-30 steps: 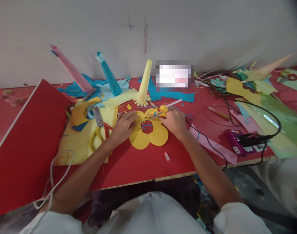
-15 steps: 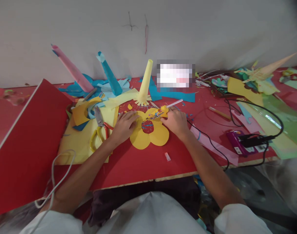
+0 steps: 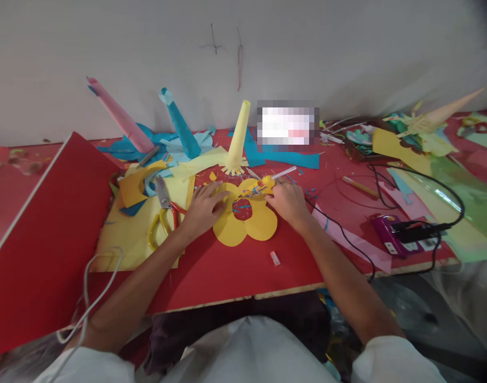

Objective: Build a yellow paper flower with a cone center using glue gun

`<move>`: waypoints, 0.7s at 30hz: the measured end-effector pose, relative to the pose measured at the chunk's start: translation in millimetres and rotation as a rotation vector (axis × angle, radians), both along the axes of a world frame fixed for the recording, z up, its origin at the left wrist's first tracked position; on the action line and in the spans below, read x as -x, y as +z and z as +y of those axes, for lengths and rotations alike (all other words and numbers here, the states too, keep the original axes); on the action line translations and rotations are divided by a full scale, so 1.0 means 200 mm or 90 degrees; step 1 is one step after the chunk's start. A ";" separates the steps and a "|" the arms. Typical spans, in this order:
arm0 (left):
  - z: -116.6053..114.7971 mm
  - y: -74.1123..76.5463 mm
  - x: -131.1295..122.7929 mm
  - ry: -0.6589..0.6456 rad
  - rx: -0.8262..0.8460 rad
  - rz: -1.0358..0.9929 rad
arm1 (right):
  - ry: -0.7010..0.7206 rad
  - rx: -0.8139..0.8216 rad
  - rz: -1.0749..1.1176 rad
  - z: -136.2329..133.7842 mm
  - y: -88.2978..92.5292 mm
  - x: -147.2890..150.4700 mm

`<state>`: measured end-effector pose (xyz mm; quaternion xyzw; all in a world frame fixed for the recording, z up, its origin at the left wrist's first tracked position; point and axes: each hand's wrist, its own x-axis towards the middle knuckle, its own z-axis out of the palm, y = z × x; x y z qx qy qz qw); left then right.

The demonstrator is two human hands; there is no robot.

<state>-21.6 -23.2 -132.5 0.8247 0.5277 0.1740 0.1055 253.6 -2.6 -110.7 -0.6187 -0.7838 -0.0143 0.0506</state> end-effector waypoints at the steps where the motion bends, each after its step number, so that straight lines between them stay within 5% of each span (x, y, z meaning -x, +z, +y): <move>1: 0.00 0.00 0.00 0.000 0.002 0.000 | 0.003 0.001 0.000 0.00 0.00 0.00; 21: 0.01 -0.01 0.01 -0.008 0.005 0.007 | 0.048 0.048 0.003 -0.01 0.01 0.03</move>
